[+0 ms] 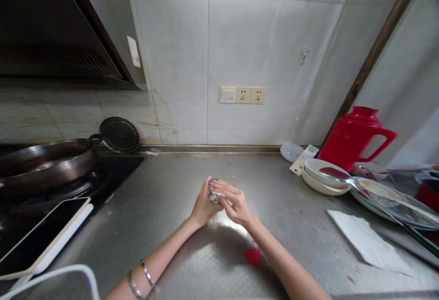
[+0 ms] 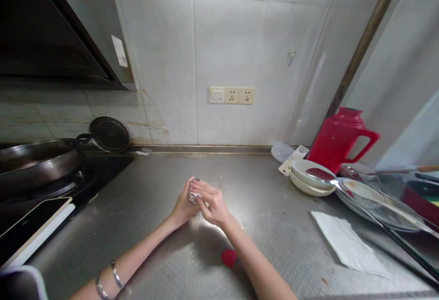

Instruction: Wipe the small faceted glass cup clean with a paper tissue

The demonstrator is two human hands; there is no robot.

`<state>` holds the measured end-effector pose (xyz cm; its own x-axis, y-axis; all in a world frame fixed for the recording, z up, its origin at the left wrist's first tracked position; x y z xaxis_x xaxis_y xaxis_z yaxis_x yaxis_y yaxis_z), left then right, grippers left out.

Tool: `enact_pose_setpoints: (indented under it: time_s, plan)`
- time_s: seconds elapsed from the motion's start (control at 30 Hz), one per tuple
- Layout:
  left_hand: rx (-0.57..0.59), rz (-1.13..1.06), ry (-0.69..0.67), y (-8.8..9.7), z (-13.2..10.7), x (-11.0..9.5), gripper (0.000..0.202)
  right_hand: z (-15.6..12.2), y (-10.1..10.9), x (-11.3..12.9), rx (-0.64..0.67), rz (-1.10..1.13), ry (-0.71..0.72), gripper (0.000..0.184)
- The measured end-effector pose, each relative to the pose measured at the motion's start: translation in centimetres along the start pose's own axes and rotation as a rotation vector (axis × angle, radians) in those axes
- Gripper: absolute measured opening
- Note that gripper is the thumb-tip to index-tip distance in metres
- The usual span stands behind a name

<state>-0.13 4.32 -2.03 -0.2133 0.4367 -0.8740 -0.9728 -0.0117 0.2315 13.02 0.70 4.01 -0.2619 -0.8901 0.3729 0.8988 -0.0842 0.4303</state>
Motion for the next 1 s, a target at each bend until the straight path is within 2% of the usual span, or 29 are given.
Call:
enact_pose_setpoints:
  time_s: [0.07,0.1,0.23,0.27,0.33,0.4,0.47,0.6,0.77,0.9,1.0]
  plan:
    - [0.014,0.010,-0.006,0.1,0.1,0.0,0.092,0.2,0.3,0.2,-0.002,0.048,-0.037,0.028]
    - [0.015,0.035,-0.023,0.1,0.1,-0.1,0.090,0.3,0.5,0.0,-0.045,0.064,-0.100,0.027]
    - [0.002,0.178,-0.101,0.4,-0.2,-0.9,0.086,0.1,1.2,-1.4,-0.370,-0.011,-0.468,0.029]
    - [0.023,0.217,-0.119,0.3,-0.3,-1.1,0.087,0.1,1.2,-1.7,-0.393,-0.035,-0.516,0.031]
    - [0.068,0.279,-0.157,0.2,-0.4,-1.5,0.089,0.0,0.7,-2.1,-0.328,-0.051,-0.537,0.036]
    - [0.095,0.319,-0.190,0.1,-0.6,-1.5,0.090,0.0,0.1,-2.1,-0.225,-0.042,-0.511,0.038]
    - [0.098,0.347,-0.192,0.1,-0.7,-1.4,0.091,0.0,-0.2,-1.8,-0.175,-0.039,-0.462,0.036]
    - [0.092,0.384,-0.164,0.1,-0.8,-1.3,0.096,0.1,-0.1,-1.0,-0.156,-0.036,-0.317,0.032]
    - [0.086,0.367,-0.127,0.0,-1.0,-2.2,0.100,0.0,0.1,-0.6,-0.131,-0.079,-0.150,0.032]
    - [0.051,0.304,-0.123,-0.1,-1.1,-2.5,0.095,-0.1,-0.1,-0.1,-0.064,-0.137,0.004,0.034]
    - [0.028,0.248,-0.117,-0.3,-1.1,-2.3,0.090,0.0,-0.1,0.2,-0.042,-0.167,0.060,0.035]
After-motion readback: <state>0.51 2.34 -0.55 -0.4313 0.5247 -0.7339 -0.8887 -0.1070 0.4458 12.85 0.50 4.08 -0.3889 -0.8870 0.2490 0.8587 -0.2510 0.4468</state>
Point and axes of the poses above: each hand's wrist, its own z-axis towards the middle knuckle, its own y-axis out of the back of the hand, x = y × z, the point moved 2 cm from there along z, towards the middle knuckle, and after that the axes turned 2 degrees about -x, right-handed, at the moved point
